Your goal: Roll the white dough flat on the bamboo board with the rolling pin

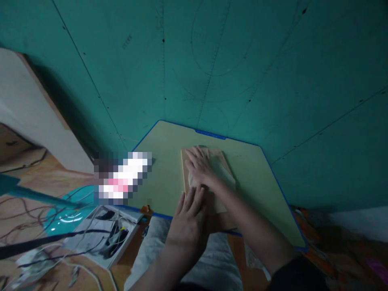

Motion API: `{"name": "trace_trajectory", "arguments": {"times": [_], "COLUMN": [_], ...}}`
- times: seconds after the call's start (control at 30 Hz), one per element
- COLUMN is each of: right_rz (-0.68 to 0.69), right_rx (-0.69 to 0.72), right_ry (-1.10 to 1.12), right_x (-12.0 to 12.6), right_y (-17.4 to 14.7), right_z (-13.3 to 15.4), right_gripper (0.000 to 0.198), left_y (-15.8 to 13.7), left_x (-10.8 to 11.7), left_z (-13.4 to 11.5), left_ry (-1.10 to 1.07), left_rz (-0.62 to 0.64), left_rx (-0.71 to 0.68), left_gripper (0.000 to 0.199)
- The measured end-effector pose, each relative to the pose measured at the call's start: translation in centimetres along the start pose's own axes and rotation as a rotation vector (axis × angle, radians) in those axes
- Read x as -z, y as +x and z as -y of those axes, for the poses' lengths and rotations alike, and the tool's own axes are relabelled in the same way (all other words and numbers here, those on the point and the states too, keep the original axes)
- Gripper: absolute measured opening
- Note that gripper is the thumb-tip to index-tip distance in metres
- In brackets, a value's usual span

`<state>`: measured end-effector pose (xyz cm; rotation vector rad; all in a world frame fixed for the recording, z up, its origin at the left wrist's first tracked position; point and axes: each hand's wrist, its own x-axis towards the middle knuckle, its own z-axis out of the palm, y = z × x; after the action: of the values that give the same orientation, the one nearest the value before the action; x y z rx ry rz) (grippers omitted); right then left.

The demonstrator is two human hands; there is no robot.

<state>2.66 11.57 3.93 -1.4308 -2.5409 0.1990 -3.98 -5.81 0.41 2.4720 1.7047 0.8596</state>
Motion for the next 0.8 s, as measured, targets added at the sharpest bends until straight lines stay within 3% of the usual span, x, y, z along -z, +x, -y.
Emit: {"name": "trace_trajectory", "arguments": {"times": [0.1, 0.2, 0.27, 0.43, 0.53, 0.8], "right_rz": [-0.032, -0.072, -0.09, -0.054, -0.049, -0.033], "right_rx": [0.141, 0.214, 0.226, 0.174, 0.186, 0.307], "right_ry": [0.056, 0.115, 0.135, 0.127, 0.107, 0.127], "right_x": [-0.8, -1.0, -1.1, -1.5, -1.5, -1.8], "right_y": [2.0, 3.1, 2.9, 1.5, 1.3, 2.8], "right_z": [3.0, 4.6, 4.1, -0.4, -0.8, 7.0], "right_gripper": [0.042, 0.035, 0.033, 0.038, 0.039, 0.034], "left_y": [-1.5, -2.3, -2.1, 0.0, 0.2, -3.9], "left_x": [0.4, 0.9, 0.9, 0.3, 0.4, 1.1], "left_z": [1.4, 1.5, 0.8, -1.5, -1.8, -0.2], "left_ry": [0.022, 0.029, 0.031, -0.081, -0.145, -0.03], "left_rz": [-0.067, -0.048, -0.044, 0.016, 0.014, -0.023], "left_rx": [0.019, 0.058, 0.053, -0.069, -0.061, 0.039], "left_gripper": [0.051, 0.065, 0.066, 0.054, 0.049, 0.061]}}
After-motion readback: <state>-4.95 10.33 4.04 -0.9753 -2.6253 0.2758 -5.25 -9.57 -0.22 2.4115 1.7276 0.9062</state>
